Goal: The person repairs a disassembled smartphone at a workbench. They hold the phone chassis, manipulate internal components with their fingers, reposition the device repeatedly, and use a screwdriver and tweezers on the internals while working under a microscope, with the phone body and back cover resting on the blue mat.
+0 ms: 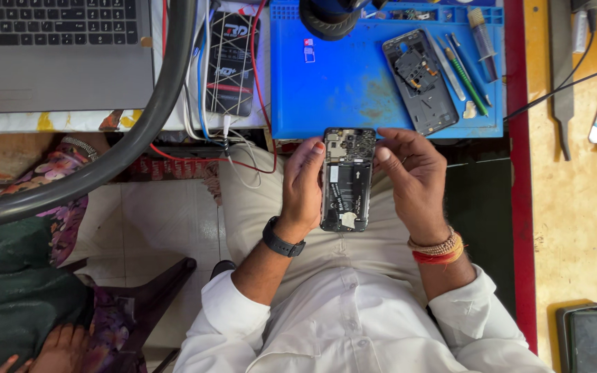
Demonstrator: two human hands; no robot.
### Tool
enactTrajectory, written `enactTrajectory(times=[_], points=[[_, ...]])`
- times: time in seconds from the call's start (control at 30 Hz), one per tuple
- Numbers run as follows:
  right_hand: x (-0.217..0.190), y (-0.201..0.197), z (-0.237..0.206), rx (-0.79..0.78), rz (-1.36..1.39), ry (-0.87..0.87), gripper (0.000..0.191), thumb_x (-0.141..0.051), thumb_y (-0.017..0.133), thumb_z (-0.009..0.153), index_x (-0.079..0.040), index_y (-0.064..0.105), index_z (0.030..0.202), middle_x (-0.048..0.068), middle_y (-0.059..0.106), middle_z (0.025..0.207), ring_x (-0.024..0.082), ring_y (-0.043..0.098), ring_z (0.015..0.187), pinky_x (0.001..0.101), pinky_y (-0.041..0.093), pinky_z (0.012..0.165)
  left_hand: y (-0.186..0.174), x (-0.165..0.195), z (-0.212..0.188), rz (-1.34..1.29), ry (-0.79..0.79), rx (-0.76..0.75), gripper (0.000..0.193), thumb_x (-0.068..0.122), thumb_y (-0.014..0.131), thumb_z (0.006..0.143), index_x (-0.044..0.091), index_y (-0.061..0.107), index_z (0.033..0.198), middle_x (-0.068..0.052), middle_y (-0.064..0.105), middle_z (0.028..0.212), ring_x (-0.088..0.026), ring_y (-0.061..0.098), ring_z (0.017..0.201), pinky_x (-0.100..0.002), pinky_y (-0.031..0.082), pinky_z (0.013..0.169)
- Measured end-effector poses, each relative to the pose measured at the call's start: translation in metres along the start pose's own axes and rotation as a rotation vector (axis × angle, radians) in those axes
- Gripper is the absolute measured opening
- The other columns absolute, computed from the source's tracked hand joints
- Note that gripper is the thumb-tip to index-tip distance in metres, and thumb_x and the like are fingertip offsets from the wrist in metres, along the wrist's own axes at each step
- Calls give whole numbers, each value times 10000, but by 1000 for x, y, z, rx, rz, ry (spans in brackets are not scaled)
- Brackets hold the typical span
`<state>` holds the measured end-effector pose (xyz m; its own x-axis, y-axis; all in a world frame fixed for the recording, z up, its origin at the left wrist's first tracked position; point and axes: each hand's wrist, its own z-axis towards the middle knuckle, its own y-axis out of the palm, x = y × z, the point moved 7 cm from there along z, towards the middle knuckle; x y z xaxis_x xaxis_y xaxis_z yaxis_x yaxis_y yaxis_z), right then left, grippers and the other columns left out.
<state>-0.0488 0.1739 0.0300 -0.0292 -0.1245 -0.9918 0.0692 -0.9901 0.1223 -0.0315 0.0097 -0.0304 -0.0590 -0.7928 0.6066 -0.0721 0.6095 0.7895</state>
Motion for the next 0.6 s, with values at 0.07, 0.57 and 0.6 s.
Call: enactTrajectory(times=[0.07,0.57,0.6], points=[[-2,0,3,-10,-84,-5,324,-1,683,1009,57,628,1323,46,699,1027,85,666,896,250,581,825,-1,-1,1,61,-18,19,258,182,475,1071,1,632,1166,-31,690,1065,-85,631,970,-261,520,879],[-16,2,-7,61,-277,-110,165,39,673,1025,55,692,1188,43,712,1000,73,681,874,228,576,810,-1,6,-2,552,123,65,239,168,508,1126,-17,658,1100,23,611,917,-44,471,839,-237,442,744],[-13,1,-7,64,-229,-77,165,39,668,1020,54,685,1184,45,722,992,75,686,864,234,585,804,-2,4,-2,538,105,64,244,169,506,1130,-20,658,1100,19,614,918,-45,474,837,-238,446,743]])
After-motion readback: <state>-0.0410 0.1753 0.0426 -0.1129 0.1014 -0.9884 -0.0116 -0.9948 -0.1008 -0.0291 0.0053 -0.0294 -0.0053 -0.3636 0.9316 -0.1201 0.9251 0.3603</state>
